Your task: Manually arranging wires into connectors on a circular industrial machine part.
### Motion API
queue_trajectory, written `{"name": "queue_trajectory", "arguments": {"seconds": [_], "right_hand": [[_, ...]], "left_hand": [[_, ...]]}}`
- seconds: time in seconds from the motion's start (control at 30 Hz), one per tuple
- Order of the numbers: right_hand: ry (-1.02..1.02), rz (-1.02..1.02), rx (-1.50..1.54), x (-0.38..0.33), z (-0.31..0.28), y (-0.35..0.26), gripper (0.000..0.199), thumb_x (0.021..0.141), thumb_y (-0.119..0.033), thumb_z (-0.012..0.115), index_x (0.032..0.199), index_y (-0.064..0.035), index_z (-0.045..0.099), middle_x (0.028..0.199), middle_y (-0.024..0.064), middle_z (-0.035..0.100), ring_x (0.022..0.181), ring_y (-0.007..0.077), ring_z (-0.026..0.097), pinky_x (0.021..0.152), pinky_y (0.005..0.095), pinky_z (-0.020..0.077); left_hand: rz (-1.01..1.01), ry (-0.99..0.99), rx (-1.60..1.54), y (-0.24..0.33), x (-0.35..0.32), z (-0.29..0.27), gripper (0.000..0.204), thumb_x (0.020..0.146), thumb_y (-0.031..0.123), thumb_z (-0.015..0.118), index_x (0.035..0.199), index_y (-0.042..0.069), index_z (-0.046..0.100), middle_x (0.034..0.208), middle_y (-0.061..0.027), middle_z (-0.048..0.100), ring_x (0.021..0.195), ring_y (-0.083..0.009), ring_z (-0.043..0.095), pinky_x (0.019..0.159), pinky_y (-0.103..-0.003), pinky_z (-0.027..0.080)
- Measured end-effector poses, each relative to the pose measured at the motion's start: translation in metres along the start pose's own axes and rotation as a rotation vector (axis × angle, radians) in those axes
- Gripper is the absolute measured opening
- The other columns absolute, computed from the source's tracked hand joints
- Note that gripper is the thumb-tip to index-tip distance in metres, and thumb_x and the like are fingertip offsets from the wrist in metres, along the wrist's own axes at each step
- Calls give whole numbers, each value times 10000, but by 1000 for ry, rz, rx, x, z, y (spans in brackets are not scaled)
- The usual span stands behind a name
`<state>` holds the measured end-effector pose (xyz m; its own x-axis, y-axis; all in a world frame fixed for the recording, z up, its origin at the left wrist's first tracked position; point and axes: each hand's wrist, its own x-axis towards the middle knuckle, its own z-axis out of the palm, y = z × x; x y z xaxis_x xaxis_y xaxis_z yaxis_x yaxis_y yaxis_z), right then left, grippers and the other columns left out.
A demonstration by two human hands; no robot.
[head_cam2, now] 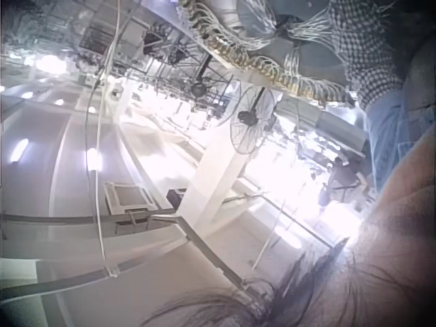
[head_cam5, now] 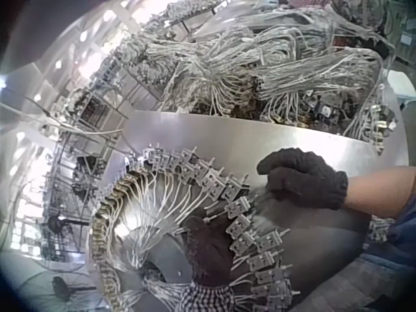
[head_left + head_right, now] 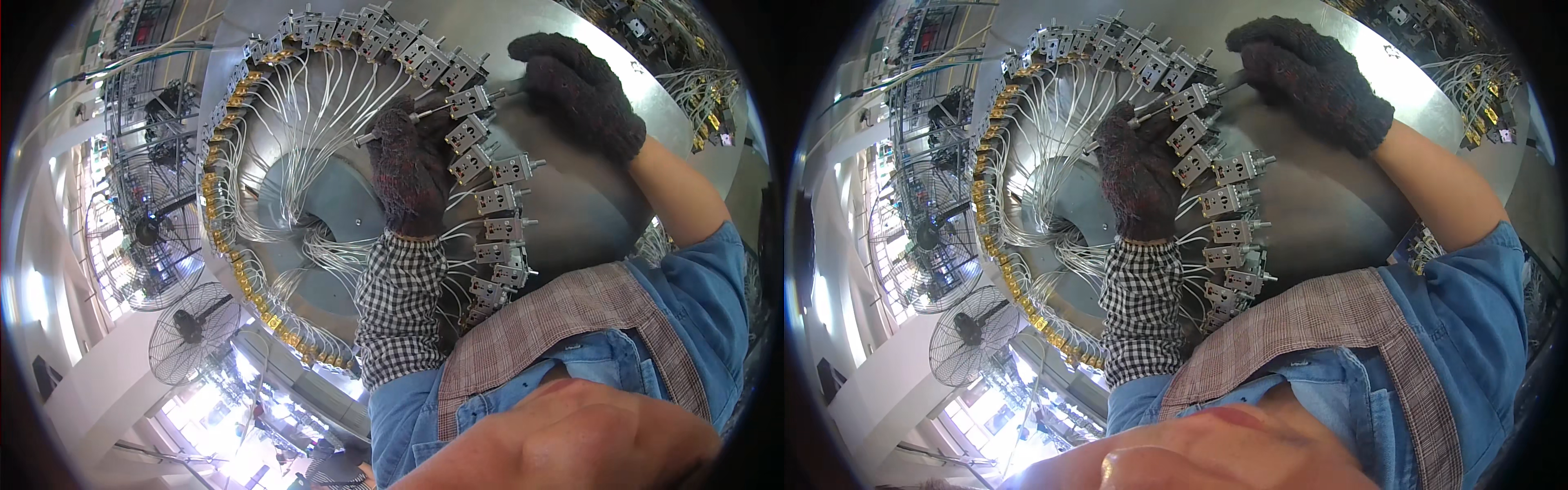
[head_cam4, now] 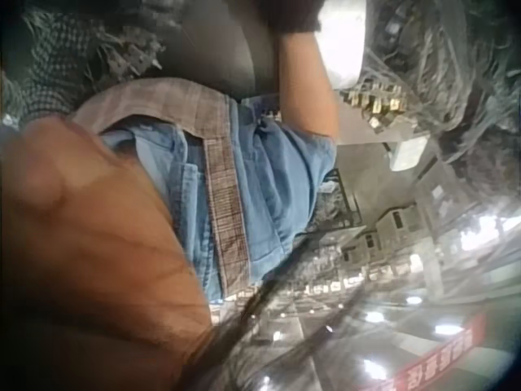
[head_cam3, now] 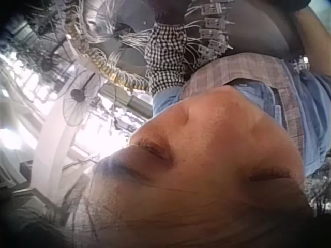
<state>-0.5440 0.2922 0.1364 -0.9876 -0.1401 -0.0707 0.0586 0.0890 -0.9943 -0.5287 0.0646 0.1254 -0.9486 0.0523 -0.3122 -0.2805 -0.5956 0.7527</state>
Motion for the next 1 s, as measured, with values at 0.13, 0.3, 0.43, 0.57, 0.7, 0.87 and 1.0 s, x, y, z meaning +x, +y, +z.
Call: {"name": "queue_trajectory", "arguments": {"seconds": [0.13, 0.3, 0.43, 0.57, 0.7, 0.87, 1.0], "right_hand": [[1, 143, 63, 2, -1, 2, 321, 895, -239, 568, 1173, -77, 579, 889, 44, 608, 789, 100, 556, 729, 254, 469], [46, 181, 63, 3, 4, -8, 301, 889, -192, 561, 1153, -52, 595, 1049, 21, 596, 913, 110, 546, 822, 265, 452], [44, 286, 195, 4, 5, -12, 305, 891, -191, 562, 1162, -53, 591, 1028, 21, 603, 909, 115, 552, 820, 268, 457], [18, 182, 54, 7, 3, -2, 297, 893, -206, 552, 1134, -41, 606, 1048, 44, 618, 896, 137, 571, 831, 268, 461], [45, -90, -331, 9, -3, 12, 289, 885, -201, 548, 1110, -37, 623, 1064, 70, 627, 949, 152, 582, 857, 278, 456], [34, -203, -441, 10, -3, 6, 310, 793, -136, 619, 1091, -51, 618, 1052, 109, 625, 950, 237, 614, 815, 317, 491], [20, -570, -837, 13, -9, 14, 441, 647, -103, 719, 1071, -59, 606, 1031, 154, 621, 902, 323, 628, 751, 354, 527]], "left_hand": [[-17, 6, -37, 0, 1, 2, 288, 949, 302, 476, 1125, 75, 460, 1073, -172, 598, 899, -286, 637, 659, -335, 558], [10, -31, 21, 0, 1, -5, 302, 952, 314, 470, 1140, 79, 464, 1087, -168, 599, 918, -284, 632, 668, -341, 554], [31, -67, 5, -1, 3, -7, 301, 963, 301, 442, 1163, 76, 459, 1106, -163, 593, 932, -284, 629, 692, -343, 551], [5, -62, -4, -2, 3, -4, 292, 976, 279, 405, 1178, 74, 453, 1122, -155, 584, 967, -280, 618, 725, -339, 547], [34, -159, 72, -5, 4, -14, 291, 978, 259, 397, 1193, 70, 445, 1134, -148, 574, 991, -278, 608, 758, -347, 545], [146, -199, 353, 1, 0, -2, 296, 966, 228, 432, 1206, 53, 433, 1150, -148, 560, 992, -279, 606, 772, -363, 553], [-51, 7, 122, 3, 0, 4, 292, 964, 220, 438, 1199, 47, 429, 1146, -149, 560, 978, -278, 611, 743, -355, 560]]}}
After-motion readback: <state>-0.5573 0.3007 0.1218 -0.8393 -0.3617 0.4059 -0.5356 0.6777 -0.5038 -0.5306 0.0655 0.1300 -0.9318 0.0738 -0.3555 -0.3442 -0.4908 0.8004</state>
